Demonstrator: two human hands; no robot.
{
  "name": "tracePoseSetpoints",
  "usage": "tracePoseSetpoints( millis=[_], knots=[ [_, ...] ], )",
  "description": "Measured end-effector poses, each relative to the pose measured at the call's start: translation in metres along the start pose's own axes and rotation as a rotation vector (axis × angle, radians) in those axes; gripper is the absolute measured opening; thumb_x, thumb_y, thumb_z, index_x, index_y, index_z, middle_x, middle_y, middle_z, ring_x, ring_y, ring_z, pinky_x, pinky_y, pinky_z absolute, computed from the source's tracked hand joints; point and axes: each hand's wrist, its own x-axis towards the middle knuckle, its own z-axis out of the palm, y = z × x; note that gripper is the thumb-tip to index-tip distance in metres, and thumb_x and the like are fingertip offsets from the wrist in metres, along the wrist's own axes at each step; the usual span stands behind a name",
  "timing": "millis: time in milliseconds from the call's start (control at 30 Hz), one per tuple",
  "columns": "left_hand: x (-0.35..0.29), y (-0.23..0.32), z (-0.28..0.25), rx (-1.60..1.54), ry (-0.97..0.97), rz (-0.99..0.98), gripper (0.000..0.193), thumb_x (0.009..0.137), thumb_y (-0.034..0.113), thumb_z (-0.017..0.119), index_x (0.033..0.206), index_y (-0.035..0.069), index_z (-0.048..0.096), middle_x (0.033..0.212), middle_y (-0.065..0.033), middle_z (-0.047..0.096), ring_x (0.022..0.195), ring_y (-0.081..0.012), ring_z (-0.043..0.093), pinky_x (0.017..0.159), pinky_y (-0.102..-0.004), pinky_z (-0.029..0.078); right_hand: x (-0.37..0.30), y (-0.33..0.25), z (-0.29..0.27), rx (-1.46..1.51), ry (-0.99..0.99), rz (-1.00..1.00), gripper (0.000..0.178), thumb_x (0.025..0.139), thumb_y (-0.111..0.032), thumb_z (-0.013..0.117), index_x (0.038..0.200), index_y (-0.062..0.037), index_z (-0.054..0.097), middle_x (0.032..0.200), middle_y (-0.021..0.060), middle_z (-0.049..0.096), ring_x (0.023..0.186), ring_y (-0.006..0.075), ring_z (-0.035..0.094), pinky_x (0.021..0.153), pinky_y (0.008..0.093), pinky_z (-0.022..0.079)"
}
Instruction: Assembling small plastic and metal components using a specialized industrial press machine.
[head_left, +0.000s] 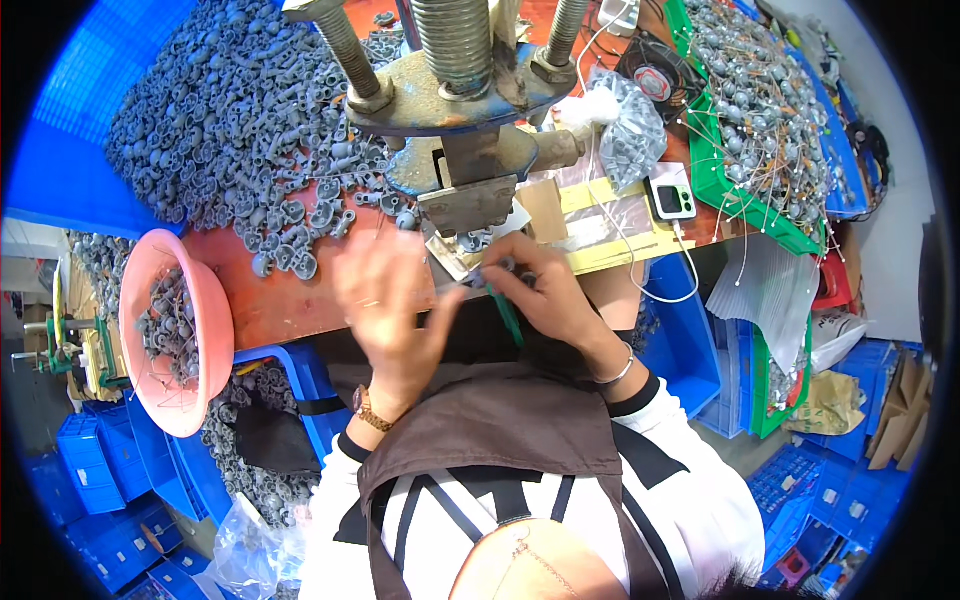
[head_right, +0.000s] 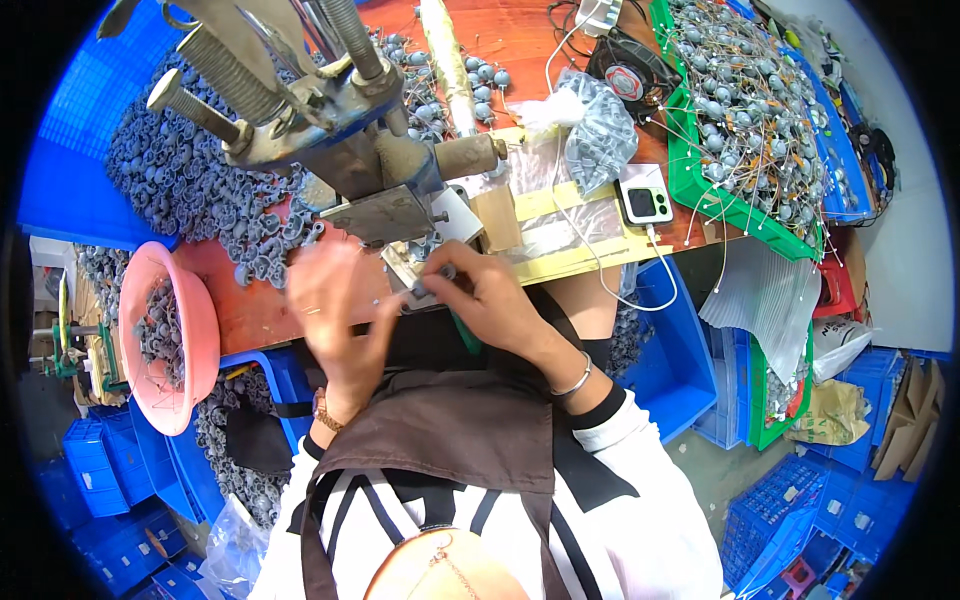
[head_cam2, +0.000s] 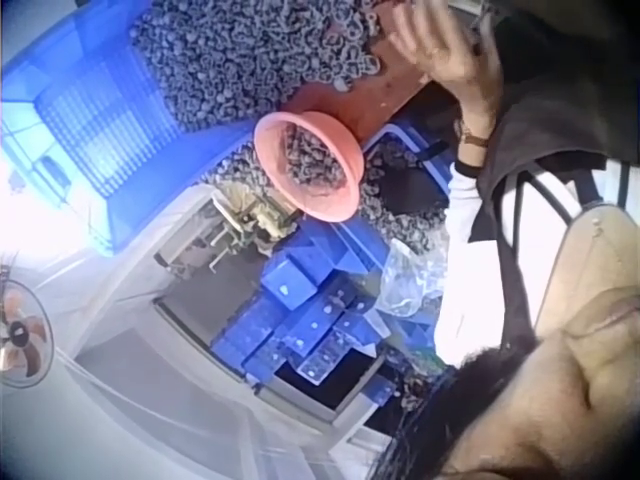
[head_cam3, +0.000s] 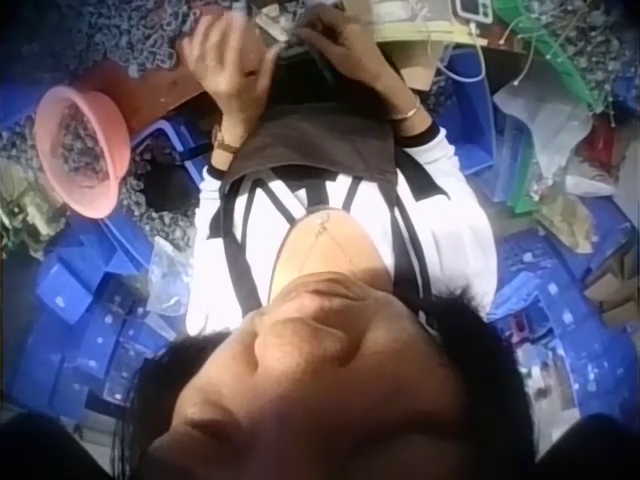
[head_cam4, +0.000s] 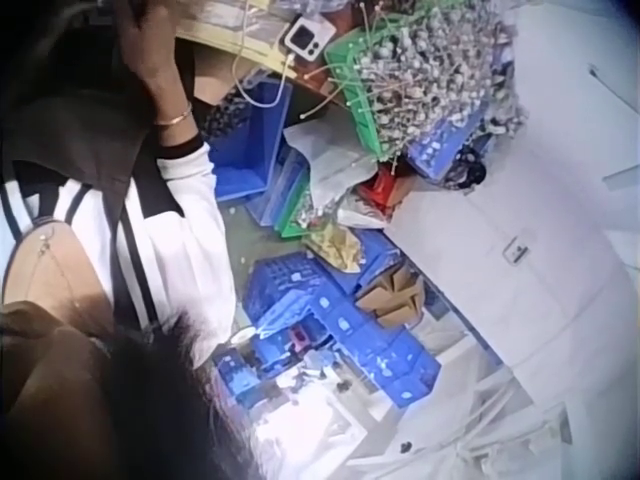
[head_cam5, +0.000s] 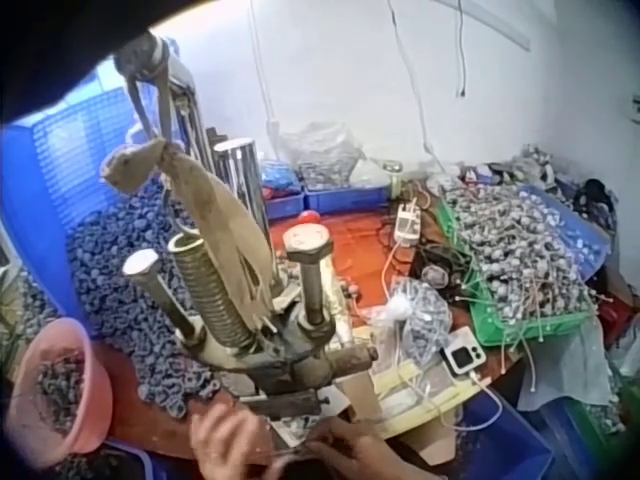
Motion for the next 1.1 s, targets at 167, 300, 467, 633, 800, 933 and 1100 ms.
tracePoseSetpoints(
  millis=[167,300,467,633,800,933,1100],
  knots=[
    [-0.007,0.003,0.026,-0.486,-0.123,-0.319,0.02,0.077,0.003,0.07,0.096,0.0,0.065,0.081,-0.009,0.061,0.061,-0.0167,0.056,0.056,-0.0257,0.045,0.006,-0.013,0.01,0.429,0.031,0.166,0.006,0.088,-0.004,0.059,0.092,0.0006,0.057,0.077,0.0034,0.063,0.064,0.0081,0.059,0.059,0.0218,0.046],
    [0.0,-0.005,0.037,-0.422,-0.07,-0.406,0.02,0.077,0.005,0.071,0.096,0.002,0.067,0.074,-0.0066,0.057,0.053,-0.0135,0.047,0.051,-0.0265,0.04,0.01,0.004,0.017,-0.074,0.165,-0.039,0.004,0.085,-0.004,0.062,0.086,0.0,0.061,0.07,0.0068,0.065,0.06,0.0128,0.062,0.056,0.0248,0.047],
    [0.008,-0.017,0.039,-0.339,-0.118,-0.269,0.02,0.073,0.006,0.074,0.093,0.005,0.068,0.068,-0.0063,0.051,0.054,-0.017,0.046,0.051,-0.0307,0.038,0.013,-0.006,0.013,-0.439,0.164,-0.096,0.006,0.078,-0.009,0.068,0.082,-0.0047,0.065,0.07,0.0109,0.065,0.059,0.023,0.063,0.055,0.0295,0.048],
    [0.015,-0.018,0.029,-0.309,-0.249,-0.256,0.023,0.07,0.007,0.075,0.092,0.008,0.069,0.067,-0.0082,0.049,0.058,-0.0218,0.05,0.054,-0.0329,0.04,0.015,0.002,-0.01,-0.223,0.178,-0.014,0.007,0.08,-0.007,0.064,0.08,-0.0004,0.064,0.066,0.0065,0.063,0.059,0.014,0.06,0.056,0.0269,0.047],
    [0.006,0.001,0.03,-0.262,-0.216,-0.269,0.017,0.071,0.008,0.073,0.088,0.008,0.068,0.07,-0.0092,0.051,0.063,-0.0272,0.053,0.057,-0.0371,0.042,0.089,-0.037,-0.079,0.199,0.254,-0.152,0.015,0.089,-0.008,0.055,0.096,0.0022,0.064,0.077,0.002,0.063,0.064,0.0088,0.057,0.058,0.0234,0.046],
    [0.004,0.017,0.031,-0.232,-0.195,-0.233,0.017,0.072,0.008,0.073,0.088,0.008,0.068,0.071,-0.0094,0.051,0.064,-0.0276,0.053,0.058,-0.0374,0.042,0.101,-0.111,-0.088,0.381,0.201,-0.331,0.041,0.093,-0.012,0.055,0.129,0.0049,0.047,0.086,0.0008,0.062,0.069,0.0037,0.053,0.06,0.0191,0.043],
    [-0.002,0.02,0.016,-0.148,-0.218,-0.294,0.015,0.073,0.01,0.072,0.087,0.009,0.067,0.073,-0.0098,0.053,0.068,-0.0283,0.056,0.059,-0.0384,0.043,-0.024,-0.12,-0.056,-0.3,0.424,-0.76,0.02,0.073,-0.01,0.075,0.087,-0.0028,0.062,0.083,0.0092,0.063,0.08,0.0253,0.064,0.083,0.0341,0.05]
  ],
)
